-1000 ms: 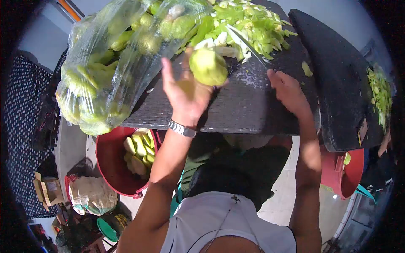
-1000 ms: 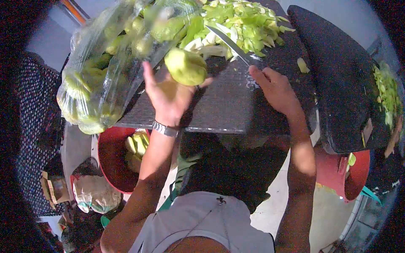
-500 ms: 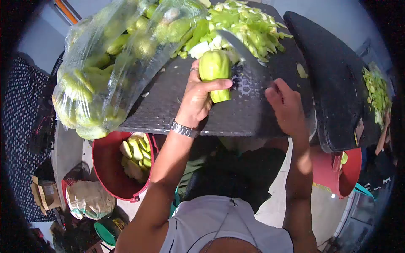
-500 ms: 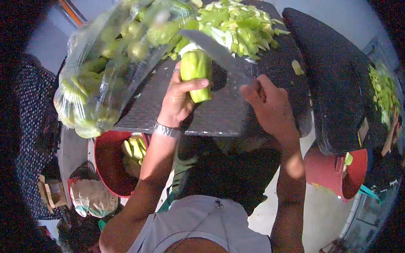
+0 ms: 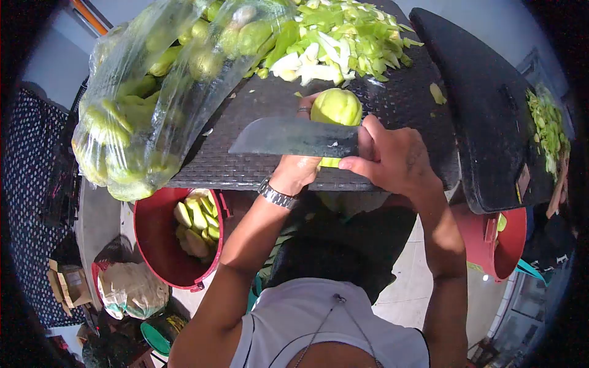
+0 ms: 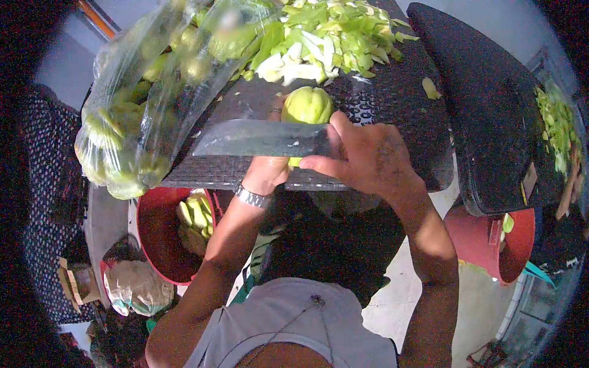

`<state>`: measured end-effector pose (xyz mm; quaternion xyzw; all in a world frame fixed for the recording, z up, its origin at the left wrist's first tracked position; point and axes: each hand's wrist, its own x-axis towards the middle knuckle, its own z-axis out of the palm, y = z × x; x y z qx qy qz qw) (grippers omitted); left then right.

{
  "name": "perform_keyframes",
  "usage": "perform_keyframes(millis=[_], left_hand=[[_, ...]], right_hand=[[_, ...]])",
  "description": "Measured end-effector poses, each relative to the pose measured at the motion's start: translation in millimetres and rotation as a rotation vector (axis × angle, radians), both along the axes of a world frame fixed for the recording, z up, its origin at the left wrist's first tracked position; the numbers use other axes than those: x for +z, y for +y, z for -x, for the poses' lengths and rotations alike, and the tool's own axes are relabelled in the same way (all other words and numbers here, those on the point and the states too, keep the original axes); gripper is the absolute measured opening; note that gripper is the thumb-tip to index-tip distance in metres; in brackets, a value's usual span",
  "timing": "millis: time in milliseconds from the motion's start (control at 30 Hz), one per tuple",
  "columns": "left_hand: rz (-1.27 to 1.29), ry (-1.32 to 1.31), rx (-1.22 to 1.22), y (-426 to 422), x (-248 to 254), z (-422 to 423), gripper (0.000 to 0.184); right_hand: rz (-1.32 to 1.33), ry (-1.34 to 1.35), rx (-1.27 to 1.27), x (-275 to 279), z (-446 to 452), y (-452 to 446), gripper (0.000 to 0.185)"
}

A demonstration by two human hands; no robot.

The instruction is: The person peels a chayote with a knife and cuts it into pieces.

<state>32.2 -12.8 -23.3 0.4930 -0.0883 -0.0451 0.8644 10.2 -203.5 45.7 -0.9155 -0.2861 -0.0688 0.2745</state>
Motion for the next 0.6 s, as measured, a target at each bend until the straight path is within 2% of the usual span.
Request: perform_keyframes(millis=[67,267,300,367,400,467,500,600], left_hand=[[-0.050,0.024,0.001,-1.1,6.5,2.8,0.074],[0.079,0.085,0.000,-1.2,11.1,8.4,0.073],[-0.036,0.133,-0.108,9.2,21.4,9.1,0.075],[-0.082,0.146,-0.070,14.3,40.3,15.2,0.089],[-0.106,0.049,-0.028,15.4,38.5,11.5,0.091],[-0.148,-0.133,0.070,20.0,30.0,5.2,0.095],[-0.210,-0.105,0.080,24.1,30.7,1.8,0.099],[-0.180,0.122,-0.138,36.5,33.9,-6.7,0.104]], right_hand=[[0.004,-0.017,0.020,4.4,-1.9,-1.6,0.049],[0.033,-0.111,0.094,0.8,-18.5,-8.6,0.051],[0.048,-0.147,0.106,-2.9,-26.1,-15.4,0.051],[-0.024,-0.008,-0.103,-18.8,-63.9,-49.0,0.057],[-0.062,0.047,-0.206,-13.4,-76.1,-51.5,0.061],[-0.171,0.153,-0.175,-10.4,-76.2,-51.6,0.059],[-0.226,0.226,-0.164,-8.0,-64.7,-46.4,0.059],[-0.060,0.145,-0.024,7.8,-34.5,-19.1,0.057]])
